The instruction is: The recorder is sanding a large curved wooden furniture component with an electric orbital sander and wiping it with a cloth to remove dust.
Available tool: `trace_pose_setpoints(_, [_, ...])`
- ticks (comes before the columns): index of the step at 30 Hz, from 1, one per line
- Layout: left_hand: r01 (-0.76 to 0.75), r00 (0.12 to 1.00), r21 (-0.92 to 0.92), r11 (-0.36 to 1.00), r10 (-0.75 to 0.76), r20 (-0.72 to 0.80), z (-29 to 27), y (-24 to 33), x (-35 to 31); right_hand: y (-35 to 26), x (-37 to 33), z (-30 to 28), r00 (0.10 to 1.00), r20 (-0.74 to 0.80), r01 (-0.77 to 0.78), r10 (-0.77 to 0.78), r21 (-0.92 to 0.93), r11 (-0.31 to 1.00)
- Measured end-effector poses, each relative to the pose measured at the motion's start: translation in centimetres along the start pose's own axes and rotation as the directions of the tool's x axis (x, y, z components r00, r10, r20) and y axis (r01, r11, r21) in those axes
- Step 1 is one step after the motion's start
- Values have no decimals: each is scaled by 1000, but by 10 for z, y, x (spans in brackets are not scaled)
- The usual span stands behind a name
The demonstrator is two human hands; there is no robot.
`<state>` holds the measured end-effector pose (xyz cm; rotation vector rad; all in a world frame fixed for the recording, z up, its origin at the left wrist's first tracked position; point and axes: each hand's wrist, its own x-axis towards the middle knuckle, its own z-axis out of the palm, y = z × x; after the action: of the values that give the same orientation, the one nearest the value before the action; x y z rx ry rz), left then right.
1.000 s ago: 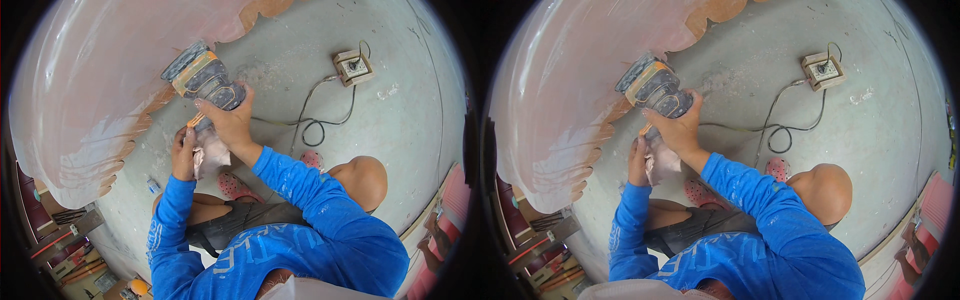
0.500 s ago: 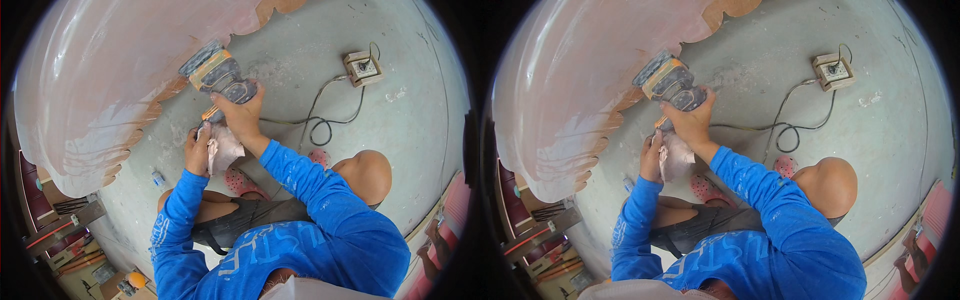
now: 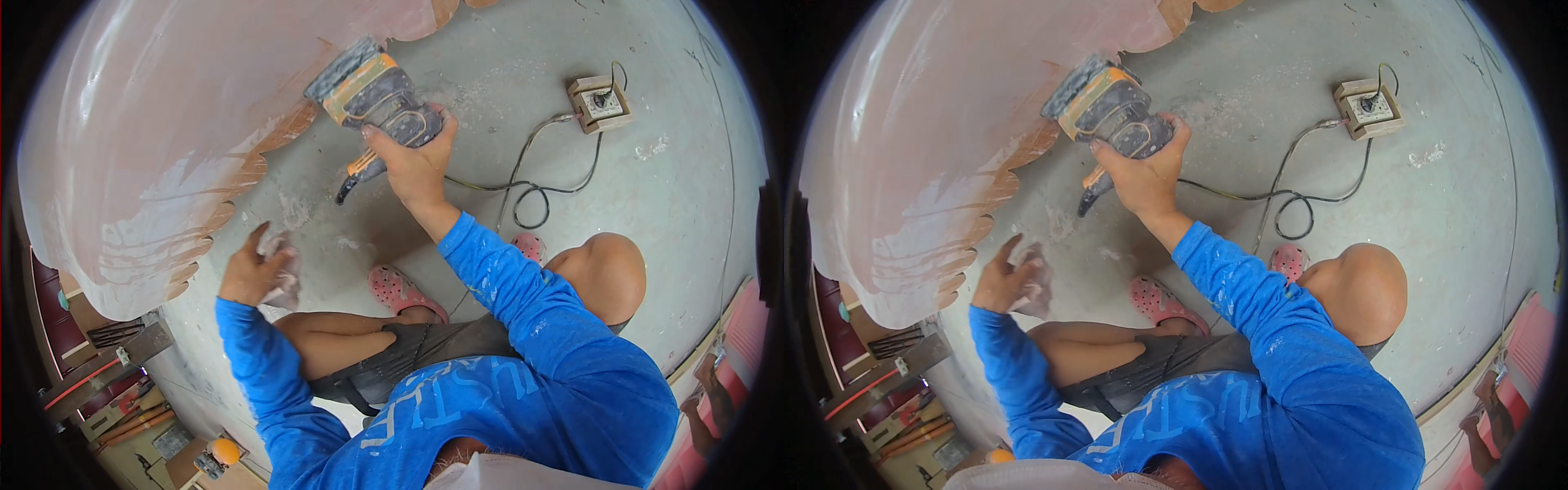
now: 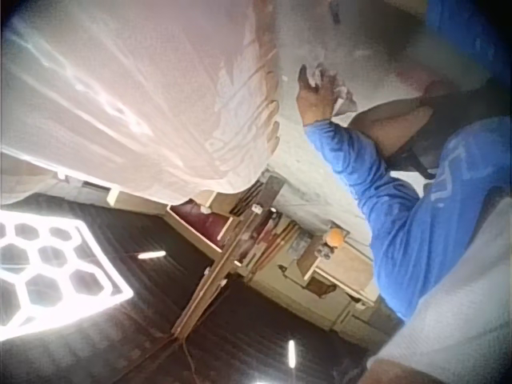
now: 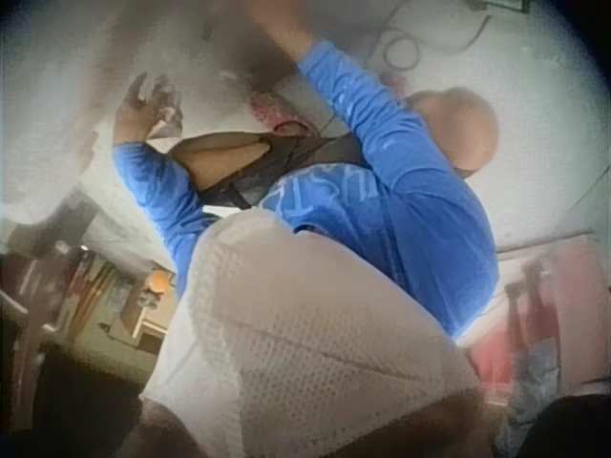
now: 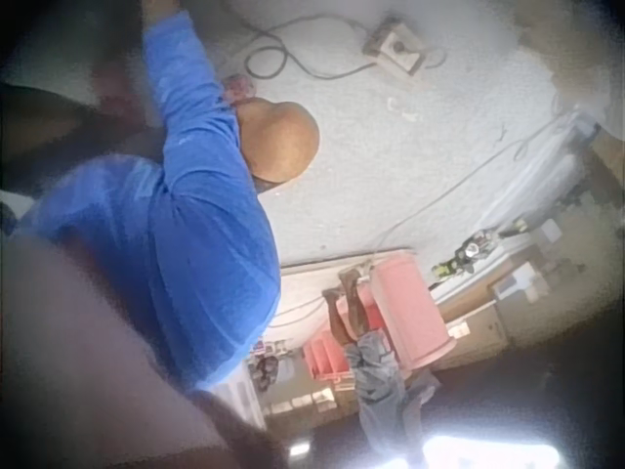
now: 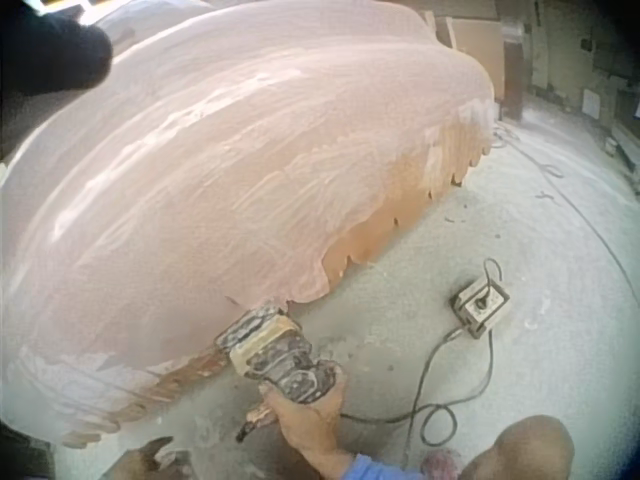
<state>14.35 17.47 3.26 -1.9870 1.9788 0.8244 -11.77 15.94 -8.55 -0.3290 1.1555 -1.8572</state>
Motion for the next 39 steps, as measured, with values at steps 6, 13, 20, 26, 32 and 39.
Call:
trace_pose_setpoints(6, [218,974,14,976,-217,-71,-17,-68,38,18,-4,-2,996,-62,-52,58,94,994])
trace_pose_setpoints(13, [249,965,-71,966,-242,101,-6,-94,63,-4,6,5,994,-45,-86,100,235,968])
trace_pose_setpoints(20, [194,968,-59,979,-181,173,4,-79,75,28,-12,8,991,-110,-67,75,73,995])
trace_pose_setpoints(26, [111,983,8,994,-111,148,7,-68,69,9,17,-5,981,-139,131,-132,-16,991])
trace_pose_setpoints(32, [83,975,-23,996,-77,209,3,-40,51,-34,65,-30,910,-197,356,-365,-82,931])
trace_pose_setpoints(39, [58,977,-54,997,-46,207,3,-52,62,-42,54,-25,858,-177,439,-481,-233,868])
